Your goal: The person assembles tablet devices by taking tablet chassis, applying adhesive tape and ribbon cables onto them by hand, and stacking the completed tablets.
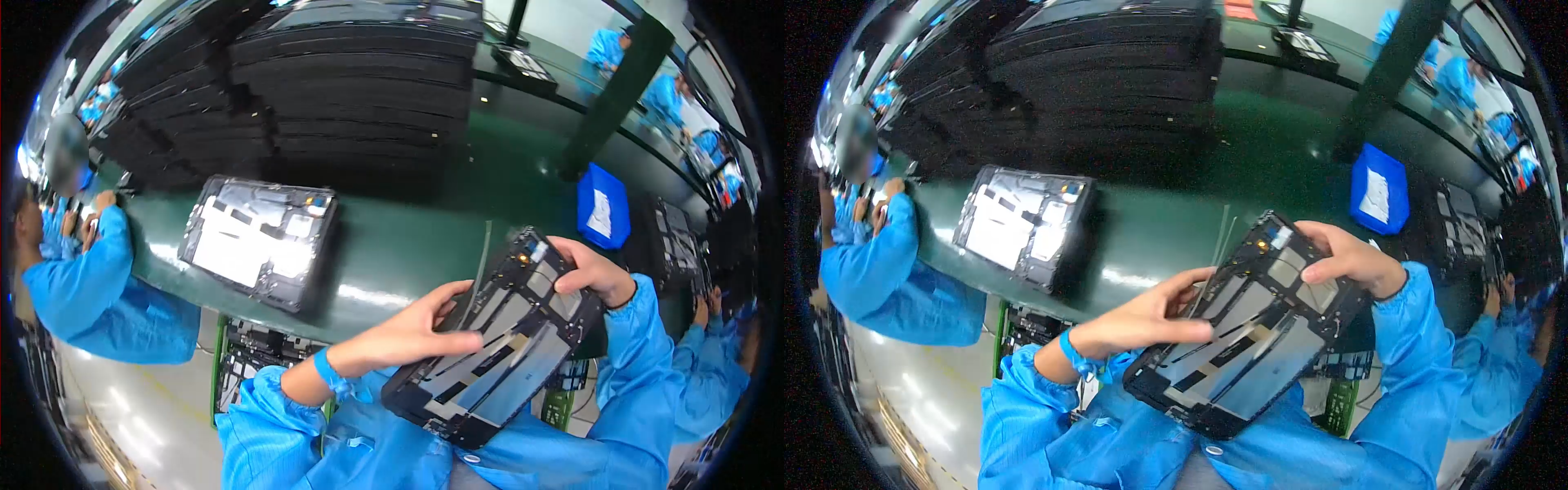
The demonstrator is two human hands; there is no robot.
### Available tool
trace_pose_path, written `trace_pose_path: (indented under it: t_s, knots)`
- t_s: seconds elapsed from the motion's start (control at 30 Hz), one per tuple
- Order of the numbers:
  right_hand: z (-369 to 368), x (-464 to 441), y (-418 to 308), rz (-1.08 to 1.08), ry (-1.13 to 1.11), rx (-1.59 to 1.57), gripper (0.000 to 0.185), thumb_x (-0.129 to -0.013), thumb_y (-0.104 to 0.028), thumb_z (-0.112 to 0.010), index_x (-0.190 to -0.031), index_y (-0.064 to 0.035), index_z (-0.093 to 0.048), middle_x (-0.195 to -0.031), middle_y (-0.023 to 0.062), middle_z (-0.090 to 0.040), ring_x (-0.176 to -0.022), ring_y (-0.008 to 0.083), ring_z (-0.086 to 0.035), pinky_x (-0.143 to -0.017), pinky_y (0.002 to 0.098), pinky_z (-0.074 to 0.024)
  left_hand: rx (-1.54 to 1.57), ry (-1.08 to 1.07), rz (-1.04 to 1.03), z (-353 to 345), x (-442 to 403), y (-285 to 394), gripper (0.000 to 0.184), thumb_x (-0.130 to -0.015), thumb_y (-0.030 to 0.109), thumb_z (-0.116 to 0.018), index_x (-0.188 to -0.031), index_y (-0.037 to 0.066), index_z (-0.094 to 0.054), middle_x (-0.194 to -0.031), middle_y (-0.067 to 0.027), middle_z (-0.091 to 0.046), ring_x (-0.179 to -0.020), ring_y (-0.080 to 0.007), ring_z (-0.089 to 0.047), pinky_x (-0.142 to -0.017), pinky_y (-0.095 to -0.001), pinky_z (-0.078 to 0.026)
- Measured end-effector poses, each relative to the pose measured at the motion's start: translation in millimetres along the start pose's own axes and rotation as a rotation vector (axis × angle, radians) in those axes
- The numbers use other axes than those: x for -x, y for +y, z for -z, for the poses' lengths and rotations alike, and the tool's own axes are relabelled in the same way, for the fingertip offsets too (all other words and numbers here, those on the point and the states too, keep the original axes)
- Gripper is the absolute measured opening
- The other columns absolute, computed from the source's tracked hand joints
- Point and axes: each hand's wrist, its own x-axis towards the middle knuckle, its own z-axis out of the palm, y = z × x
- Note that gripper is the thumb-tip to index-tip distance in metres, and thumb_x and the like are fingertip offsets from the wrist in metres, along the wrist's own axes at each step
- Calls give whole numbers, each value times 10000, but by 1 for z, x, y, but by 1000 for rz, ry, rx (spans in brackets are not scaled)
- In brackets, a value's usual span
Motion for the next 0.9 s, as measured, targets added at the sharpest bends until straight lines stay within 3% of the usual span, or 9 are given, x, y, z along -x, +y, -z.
trace_pose_path:
  t_s: [0.07, 0.2, 0.33, 0.4, 0.53, 0.67, 0.73, 0.8, 0.9]
  knots:
    - [-5, -1, -6, 38, 41, -68, 759, -680, -168, -763, -1343, 39, -455, -1207, 112, -617, -1050, 182, -616, -939, 301, -478, 221, -101, -2, 23, 17, 9, 859, -921, 545, -541, -1488, -27, -242, -1377, -229, -482, -1302, -247, -455, -1081, -347, -365]
    - [-28, -7, 2, 178, 205, -219, 622, -771, -220, -685, -1307, 23, -483, -1149, 125, -638, -1002, 206, -645, -890, 329, -516, 625, 20, -269, 45, 69, 14, 836, -972, 622, -302, -1480, -41, -261, -1447, -226, -409, -1327, -309, -426, -1115, -416, -333]
    - [-84, -29, 7, 208, 347, -420, 441, -892, -220, -587, -1278, -19, -516, -1115, 109, -646, -956, 204, -651, -852, 337, -531, 534, 709, -659, 36, 107, 8, 846, -974, 612, -319, -1458, -81, -273, -1410, -199, -470, -1279, -294, -488, -1073, -396, -386]
    - [-114, -48, 1, 136, 261, -550, 401, -929, -249, -562, -1260, -25, -533, -1117, 100, -648, -961, 190, -651, -845, 337, -532, 175, 1046, -602, 42, 139, 8, 765, -994, 555, -352, -1426, -77, -353, -1363, -155, -525, -1256, -254, -505, -1047, -372, -401]
    - [-165, -92, -18, 119, 99, -654, 387, -956, -284, -553, -1245, -28, -550, -1139, 97, -645, -977, 188, -648, -856, 346, -529, -144, 1010, -603, 67, 172, 73, 490, -926, 284, -530, -1287, -46, -560, -1305, -138, -575, -1223, -221, -523, -1060, -324, -372]
    - [-219, -142, -30, 215, 34, -663, 453, -990, -337, -506, -1327, -34, -499, -1305, 102, -577, -1183, 231, -551, -1039, 381, -410, -357, 734, -709, 191, 213, 80, 320, -959, 54, -445, -1243, 23, -590, -1334, -127, -550, -1194, -183, -548, -1051, -293, -405]
    - [-238, -163, -28, 263, 61, -675, 449, -999, -331, -491, -1334, -31, -493, -1329, 98, -558, -1206, 227, -530, -1055, 364, -390, -133, 1164, -296, 170, 191, 131, 257, -911, 166, -584, -1119, 26, -641, -1085, -99, -657, -921, -153, -646, -834, -263, -517]
    - [-246, -179, -27, 325, 135, -583, 469, -1017, -337, -452, -1376, -36, -430, -1357, 101, -525, -1225, 211, -508, -1058, 352, -380, 90, 976, -293, 236, 199, 119, 264, -854, 252, -686, -1020, 47, -666, -865, -61, -696, -674, -145, -674, -644, -277, -566]
    - [-250, -189, -28, 418, 159, -408, 619, -1004, -402, -458, -1443, -18, -248, -1420, 166, -400, -1327, 236, -372, -1103, 357, -279, 133, 974, -263, 257, 196, 112, 293, -852, 273, -681, -1026, 37, -680, -856, -64, -712, -641, -145, -674, -593, -268, -558]
